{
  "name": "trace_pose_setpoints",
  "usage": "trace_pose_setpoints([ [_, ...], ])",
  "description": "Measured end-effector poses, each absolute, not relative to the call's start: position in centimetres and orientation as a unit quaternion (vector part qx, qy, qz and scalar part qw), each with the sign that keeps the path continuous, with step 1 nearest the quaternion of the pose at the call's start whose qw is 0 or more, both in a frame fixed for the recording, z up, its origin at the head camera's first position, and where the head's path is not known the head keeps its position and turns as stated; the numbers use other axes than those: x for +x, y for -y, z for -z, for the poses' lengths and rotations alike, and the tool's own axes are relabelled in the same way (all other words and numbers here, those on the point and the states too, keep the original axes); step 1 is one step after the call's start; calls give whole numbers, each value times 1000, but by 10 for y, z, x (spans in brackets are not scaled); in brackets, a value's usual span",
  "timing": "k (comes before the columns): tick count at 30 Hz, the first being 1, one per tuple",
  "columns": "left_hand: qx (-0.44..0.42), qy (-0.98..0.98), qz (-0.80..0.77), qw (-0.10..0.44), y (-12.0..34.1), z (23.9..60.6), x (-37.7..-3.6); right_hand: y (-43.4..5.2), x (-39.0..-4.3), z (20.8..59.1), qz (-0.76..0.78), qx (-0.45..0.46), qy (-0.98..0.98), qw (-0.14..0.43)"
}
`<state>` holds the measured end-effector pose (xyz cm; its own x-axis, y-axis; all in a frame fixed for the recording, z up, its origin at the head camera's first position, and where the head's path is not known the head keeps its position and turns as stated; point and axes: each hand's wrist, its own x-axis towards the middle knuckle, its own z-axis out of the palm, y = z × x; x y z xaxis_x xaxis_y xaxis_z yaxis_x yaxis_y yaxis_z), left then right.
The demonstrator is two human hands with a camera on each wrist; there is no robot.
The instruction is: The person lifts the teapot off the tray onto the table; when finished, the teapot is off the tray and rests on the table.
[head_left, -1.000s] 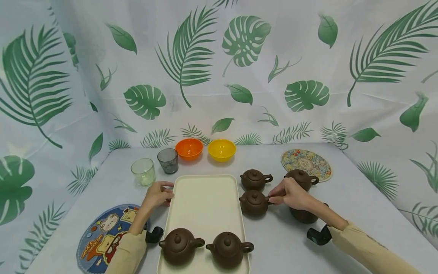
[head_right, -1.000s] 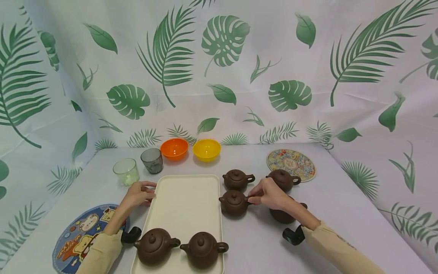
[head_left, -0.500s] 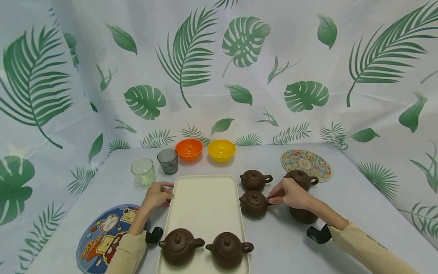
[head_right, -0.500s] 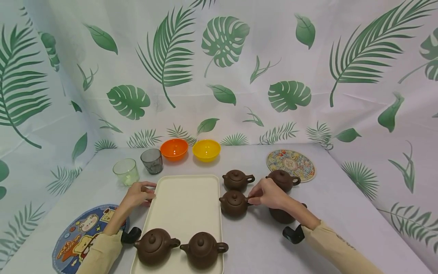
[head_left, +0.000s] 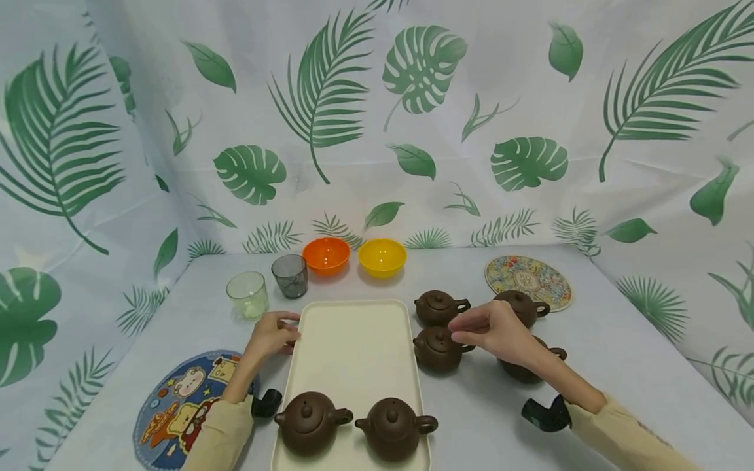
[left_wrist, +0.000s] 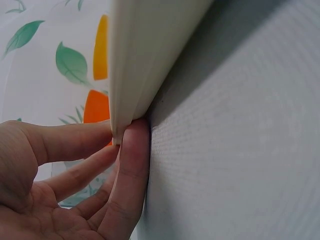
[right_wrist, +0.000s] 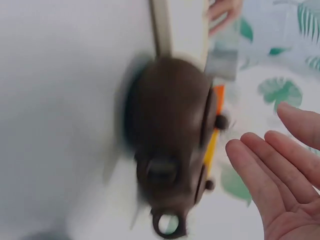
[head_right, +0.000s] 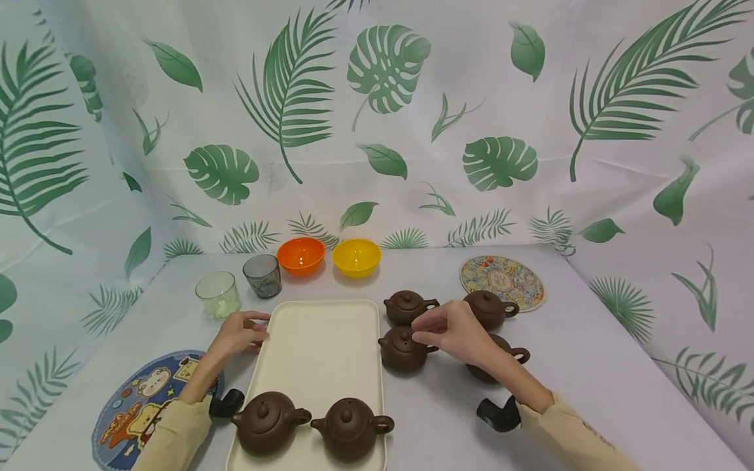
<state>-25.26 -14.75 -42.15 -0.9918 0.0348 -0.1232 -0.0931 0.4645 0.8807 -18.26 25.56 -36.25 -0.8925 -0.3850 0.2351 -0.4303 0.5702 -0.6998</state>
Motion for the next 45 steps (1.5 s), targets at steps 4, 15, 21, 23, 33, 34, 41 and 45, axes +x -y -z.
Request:
trace_pose_setpoints([
  [4, -18, -852, -519, 63, 147, 421, -253, -242, -170, 358, -428, 247, 869, 4],
  [15, -25, -855, -515, 64, 147, 422, -254, -211, -135, 369, -474, 286, 828, -86],
  [21, -22, -854, -516, 61, 147, 422, -254, -201, -119, 379, -499, 287, 808, -126],
  [23, -24, -853, -518, 60, 147, 422, -253, -198, -116, 382, -500, 296, 804, -129],
  [33, -21, -852, -520, 58, 147, 424, -254, -193, -108, 397, -459, 325, 825, -58],
  [34, -22, -852, -520, 58, 147, 424, -254, -193, -108, 398, -454, 325, 828, -54],
  [41, -19, -852, -520, 61, 148, 424, -254, -191, -106, 399, -432, 323, 842, -30],
  [45, -21, -850, -523, 61, 147, 424, -254, -190, -104, 401, -440, 317, 840, -20],
])
